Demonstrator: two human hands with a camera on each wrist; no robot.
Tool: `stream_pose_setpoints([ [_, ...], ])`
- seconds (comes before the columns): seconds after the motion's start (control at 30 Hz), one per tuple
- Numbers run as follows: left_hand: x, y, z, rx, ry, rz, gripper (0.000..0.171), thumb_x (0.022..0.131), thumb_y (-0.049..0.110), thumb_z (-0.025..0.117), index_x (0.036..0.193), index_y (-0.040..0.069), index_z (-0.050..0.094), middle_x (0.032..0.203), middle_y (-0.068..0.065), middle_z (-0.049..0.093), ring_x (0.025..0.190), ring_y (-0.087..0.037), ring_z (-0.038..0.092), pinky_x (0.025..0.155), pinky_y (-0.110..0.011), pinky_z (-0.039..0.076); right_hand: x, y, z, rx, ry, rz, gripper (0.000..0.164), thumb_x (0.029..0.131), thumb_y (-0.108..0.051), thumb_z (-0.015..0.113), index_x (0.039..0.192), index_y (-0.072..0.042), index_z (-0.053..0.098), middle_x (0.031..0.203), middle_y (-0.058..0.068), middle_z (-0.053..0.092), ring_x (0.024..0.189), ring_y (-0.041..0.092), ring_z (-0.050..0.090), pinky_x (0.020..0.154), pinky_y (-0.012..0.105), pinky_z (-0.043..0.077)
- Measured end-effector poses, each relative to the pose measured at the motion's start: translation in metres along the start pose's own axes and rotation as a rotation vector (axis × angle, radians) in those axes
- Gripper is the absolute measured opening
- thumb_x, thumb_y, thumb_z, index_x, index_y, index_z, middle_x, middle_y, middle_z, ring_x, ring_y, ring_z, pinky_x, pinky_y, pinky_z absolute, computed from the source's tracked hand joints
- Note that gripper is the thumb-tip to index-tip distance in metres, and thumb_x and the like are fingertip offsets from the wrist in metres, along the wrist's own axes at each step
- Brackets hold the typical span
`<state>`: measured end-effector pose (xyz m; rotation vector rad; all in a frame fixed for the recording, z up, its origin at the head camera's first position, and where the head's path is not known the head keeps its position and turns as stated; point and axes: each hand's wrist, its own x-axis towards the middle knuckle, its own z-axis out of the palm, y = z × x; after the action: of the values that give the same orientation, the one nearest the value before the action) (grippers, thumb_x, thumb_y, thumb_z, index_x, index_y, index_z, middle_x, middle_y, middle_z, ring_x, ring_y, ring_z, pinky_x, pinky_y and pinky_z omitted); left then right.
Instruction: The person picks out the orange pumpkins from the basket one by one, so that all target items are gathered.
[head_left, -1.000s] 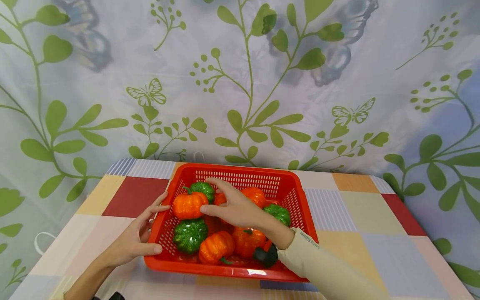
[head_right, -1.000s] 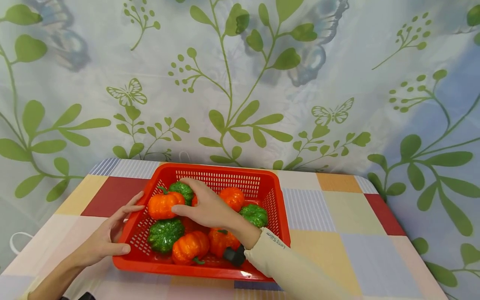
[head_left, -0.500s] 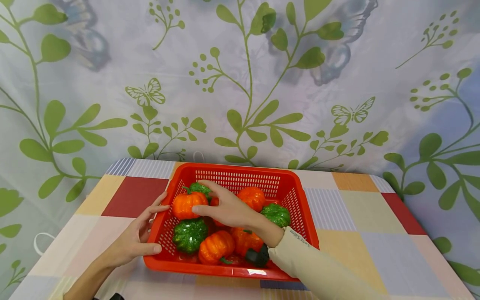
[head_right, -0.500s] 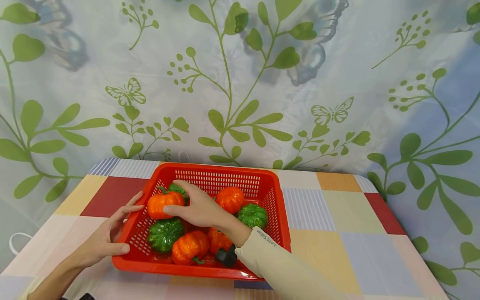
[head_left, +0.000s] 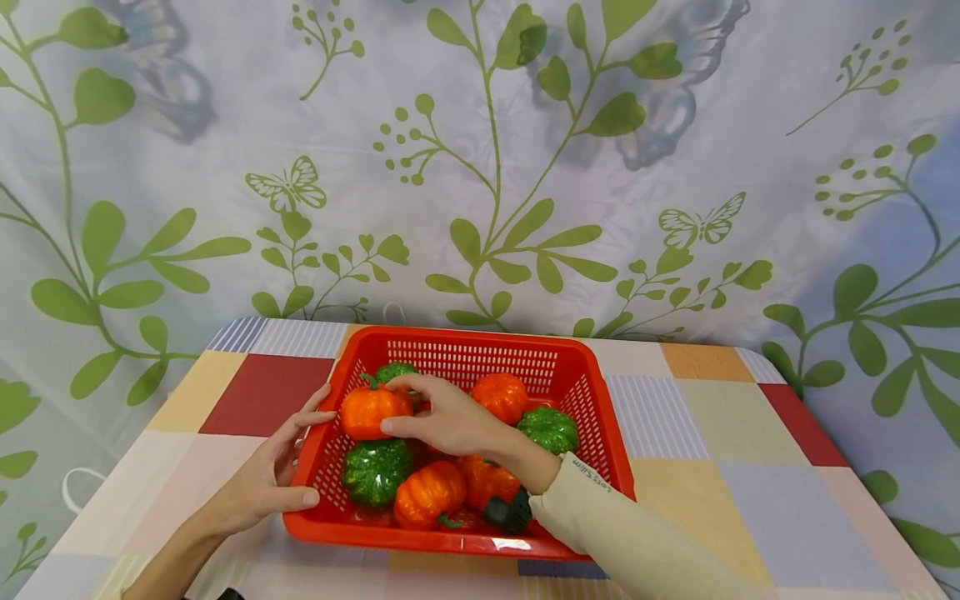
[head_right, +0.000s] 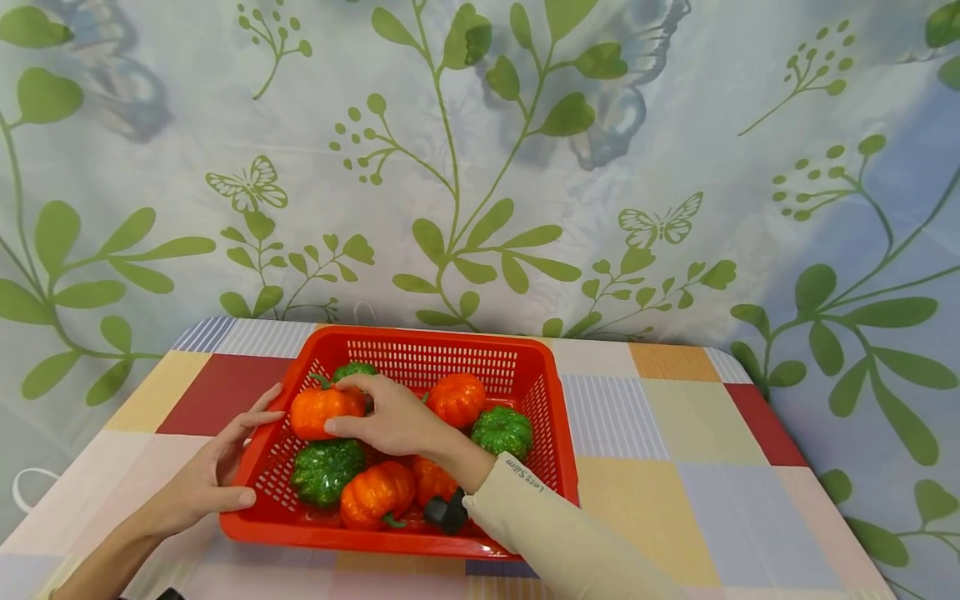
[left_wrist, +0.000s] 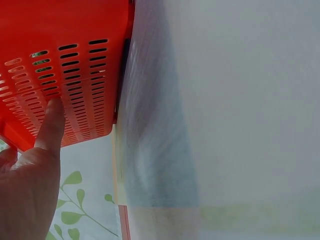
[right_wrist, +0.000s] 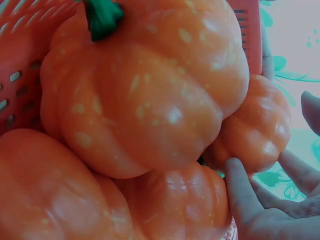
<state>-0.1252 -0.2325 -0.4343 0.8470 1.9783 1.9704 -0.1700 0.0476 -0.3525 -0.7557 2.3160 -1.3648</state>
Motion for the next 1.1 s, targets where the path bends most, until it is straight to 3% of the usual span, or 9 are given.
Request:
stream_pose_setpoints([
  [0.17, -0.0011, 0.0006, -0.0002, -0.004, -0.004, -0.009, 0.07, 0.084, 0.0, 0.063, 0.146, 0.002, 0.032, 0.165, -0.001, -0.001, 0.135, -0.006, 0.035, 0.089, -0.041, 0.054, -0.0013, -0.0003, 0.0008, -0.034, 0.021, -0.028, 0.037, 0.092, -0.026, 0.071, 0.125, -0.014, 0.063, 0.125, 0.0, 0.054, 0.108, 0.019, 0.054, 0.089, 0.03, 0.047],
  [0.4, -0.0011, 0.0006, -0.0008, 0.002, -0.009, 0.0, 0.069, 0.085, 0.0, 0.063, 0.147, 0.003, 0.032, 0.165, -0.002, -0.002, 0.136, -0.005, 0.033, 0.089, -0.041, 0.054, -0.0014, -0.0052, 0.0033, -0.097, 0.02, -0.096, 0.027, 0.091, -0.023, 0.072, 0.115, -0.014, 0.065, 0.112, 0.003, 0.048, 0.1, 0.026, 0.048, 0.078, 0.031, 0.042],
  [0.6, -0.0014, -0.0005, -0.0014, 0.01, -0.005, 0.006, 0.069, 0.084, -0.003, 0.062, 0.147, 0.002, 0.032, 0.165, -0.003, -0.003, 0.136, -0.006, 0.032, 0.092, -0.037, 0.052, 0.0034, -0.0026, 0.0066, -0.085, 0.048, -0.111, 0.026, 0.091, -0.018, 0.072, 0.115, -0.014, 0.063, 0.119, -0.001, 0.053, 0.109, 0.017, 0.049, 0.095, 0.039, 0.045],
  [0.8, -0.0011, 0.0007, -0.0011, 0.015, 0.0, -0.005, 0.07, 0.084, -0.002, 0.062, 0.147, 0.003, 0.032, 0.165, -0.001, -0.003, 0.135, -0.006, 0.034, 0.091, -0.038, 0.053, 0.005, -0.0016, 0.0059, -0.055, 0.05, -0.035, 0.046, 0.092, -0.021, 0.072, 0.133, -0.012, 0.056, 0.132, 0.0, 0.057, 0.119, 0.016, 0.052, 0.103, 0.042, 0.043],
  [0.9, -0.001, 0.0019, -0.0006, 0.009, 0.0, -0.011, 0.069, 0.084, -0.001, 0.062, 0.147, 0.004, 0.032, 0.165, 0.0, -0.003, 0.134, -0.006, 0.035, 0.089, -0.04, 0.054, 0.0052, -0.0031, 0.0049, -0.091, 0.041, 0.003, 0.057, 0.091, -0.025, 0.072, 0.142, -0.008, 0.051, 0.138, 0.004, 0.055, 0.122, 0.016, 0.051, 0.105, 0.039, 0.041],
  [1.1, -0.001, 0.0021, 0.0004, 0.001, -0.003, -0.006, 0.069, 0.085, -0.001, 0.062, 0.147, 0.004, 0.032, 0.165, -0.001, -0.003, 0.135, -0.006, 0.034, 0.09, -0.039, 0.054, 0.0042, -0.0033, 0.005, -0.163, 0.048, 0.018, 0.066, 0.088, -0.032, 0.075, 0.143, -0.006, 0.05, 0.138, 0.007, 0.052, 0.117, 0.017, 0.052, 0.101, 0.034, 0.043],
])
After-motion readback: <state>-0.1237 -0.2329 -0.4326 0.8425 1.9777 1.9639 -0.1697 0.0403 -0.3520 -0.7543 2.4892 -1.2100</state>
